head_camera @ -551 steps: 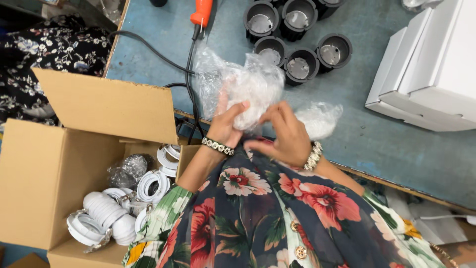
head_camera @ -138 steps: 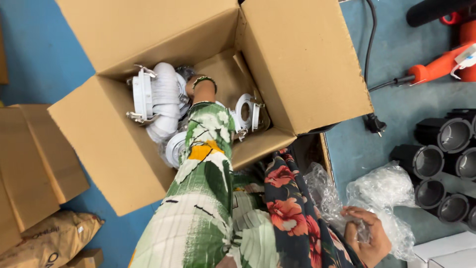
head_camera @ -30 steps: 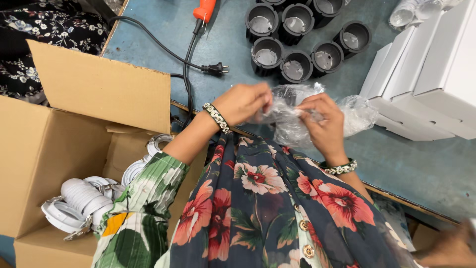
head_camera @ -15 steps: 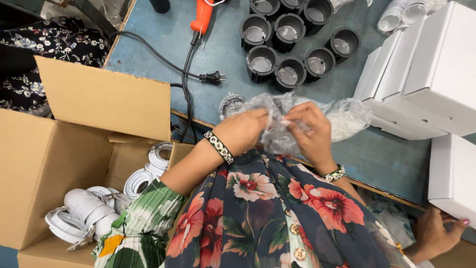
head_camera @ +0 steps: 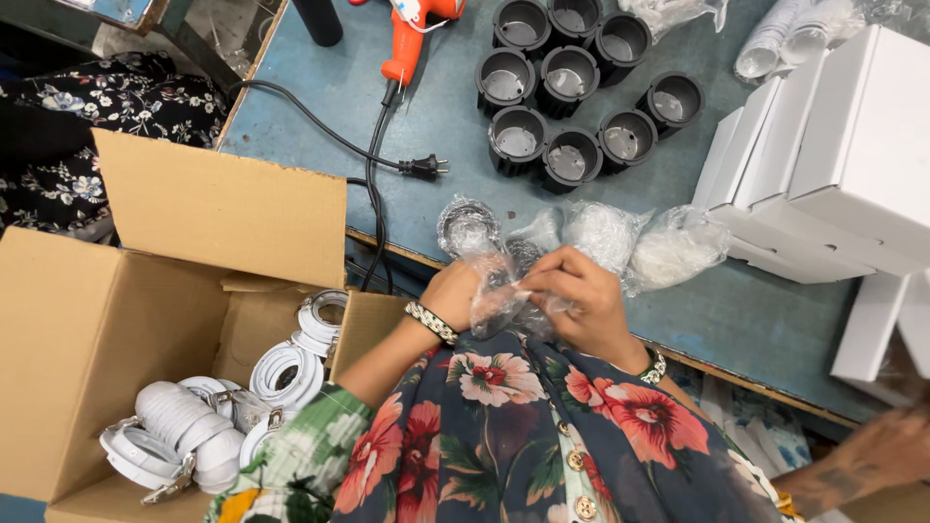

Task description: The person packs various lighting components, including black cylindrical housings and white circular fixtures, into boxes and wraps items in bubble wrap by hand.

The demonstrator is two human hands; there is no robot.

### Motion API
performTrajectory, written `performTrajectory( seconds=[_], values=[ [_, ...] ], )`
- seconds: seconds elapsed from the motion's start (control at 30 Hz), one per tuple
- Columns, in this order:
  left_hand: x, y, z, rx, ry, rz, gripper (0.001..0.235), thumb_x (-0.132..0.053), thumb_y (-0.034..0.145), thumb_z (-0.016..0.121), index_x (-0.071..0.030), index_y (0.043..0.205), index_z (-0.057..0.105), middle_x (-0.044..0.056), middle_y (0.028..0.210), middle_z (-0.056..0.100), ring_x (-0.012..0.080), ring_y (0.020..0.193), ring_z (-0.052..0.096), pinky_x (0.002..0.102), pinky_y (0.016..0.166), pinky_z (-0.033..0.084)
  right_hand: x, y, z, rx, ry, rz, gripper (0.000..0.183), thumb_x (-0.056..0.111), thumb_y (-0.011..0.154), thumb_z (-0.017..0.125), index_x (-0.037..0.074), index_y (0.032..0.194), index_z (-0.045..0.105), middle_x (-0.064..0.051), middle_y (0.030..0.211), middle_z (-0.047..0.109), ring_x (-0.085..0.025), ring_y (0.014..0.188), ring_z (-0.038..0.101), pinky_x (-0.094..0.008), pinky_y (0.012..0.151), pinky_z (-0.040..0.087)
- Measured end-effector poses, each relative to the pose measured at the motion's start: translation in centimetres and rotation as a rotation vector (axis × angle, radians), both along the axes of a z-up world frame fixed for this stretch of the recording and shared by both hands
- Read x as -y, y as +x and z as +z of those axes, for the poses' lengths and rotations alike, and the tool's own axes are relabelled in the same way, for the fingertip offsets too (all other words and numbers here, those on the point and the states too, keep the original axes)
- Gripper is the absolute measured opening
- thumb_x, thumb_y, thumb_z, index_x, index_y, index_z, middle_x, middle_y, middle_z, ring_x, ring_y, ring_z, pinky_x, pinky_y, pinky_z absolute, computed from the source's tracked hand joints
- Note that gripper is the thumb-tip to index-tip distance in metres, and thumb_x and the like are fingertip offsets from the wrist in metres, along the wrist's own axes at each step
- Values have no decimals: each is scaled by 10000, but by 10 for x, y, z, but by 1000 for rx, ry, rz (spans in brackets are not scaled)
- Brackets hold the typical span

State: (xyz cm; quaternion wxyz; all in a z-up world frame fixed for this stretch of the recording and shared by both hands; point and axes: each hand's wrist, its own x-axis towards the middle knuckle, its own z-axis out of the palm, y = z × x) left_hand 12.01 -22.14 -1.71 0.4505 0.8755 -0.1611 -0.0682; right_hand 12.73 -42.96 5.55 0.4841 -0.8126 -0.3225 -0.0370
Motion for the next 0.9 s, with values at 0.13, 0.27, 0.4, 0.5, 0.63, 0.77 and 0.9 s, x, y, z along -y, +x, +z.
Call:
performTrajectory(
  seconds=[0.13, 0.27, 0.4, 0.5, 0.63, 0.77, 0.9],
  values=[
    [7, 0, -27, 217, -222, 242, 322, -321, 895, 765, -51, 1065, 720, 159, 1015, 735, 301, 967, 702, 396, 875, 555, -3, -1, 7, 39, 30, -9, 239, 47, 812, 806, 75, 1042, 747, -80, 1029, 684, -181, 953, 704, -301, 810, 562],
    [-15, 8, -21, -395, -911, 486, 434, -284, 873, 847, 57, 1104, 709, 125, 947, 696, 189, 782, 565, 345, 671, 455, 25, 3, 15, -1, 39, -247, 319, 123, 858, 814, 50, 1159, 735, -97, 1132, 673, -190, 1078, 654, -320, 944, 519],
    [-39, 20, 4, -302, -700, 435, 429, -331, 873, 817, 1, 1126, 717, 38, 1004, 739, 79, 847, 640, 243, 736, 532, 46, 19, -2, -235, 47, -265, 455, 177, 883, 813, 41, 1298, 684, -87, 1224, 706, -194, 1162, 641, -327, 1039, 475],
    [-24, 17, 18, -476, -825, 343, 422, -312, 828, 832, -12, 1105, 726, 45, 997, 736, 109, 806, 621, 279, 676, 519, 36, 16, -22, -464, 169, -208, 677, 278, 821, 830, 71, 1412, 574, -61, 1316, 689, -159, 1154, 630, -312, 1013, 500],
    [-13, 8, 27, -114, -370, 202, 398, -319, 866, 821, 0, 1088, 733, 99, 1014, 735, 166, 905, 670, 341, 803, 552, 18, 21, -37, -451, 259, -176, 806, 316, 844, 827, 47, 1507, 456, -114, 1383, 609, -194, 1290, 557, -335, 1101, 430],
    [-30, 5, 29, -54, -461, -34, 333, -260, 905, 778, 4, 1100, 718, 137, 1055, 727, 225, 975, 681, 375, 860, 565, 24, 24, -44, -803, 569, -106, 738, 348, 879, 744, 61, 1500, 466, -71, 1414, 593, -164, 1304, 557, -314, 1102, 415],
    [-39, 7, 23, 216, -265, -104, 307, -252, 915, 792, -1, 1070, 710, 128, 1038, 742, 218, 977, 693, 370, 881, 558, 29, 22, -64, -891, 668, -146, 374, 196, 931, 747, -17, 1231, 680, -125, 1204, 706, -195, 1106, 645, -347, 1012, 484]
  ],
)
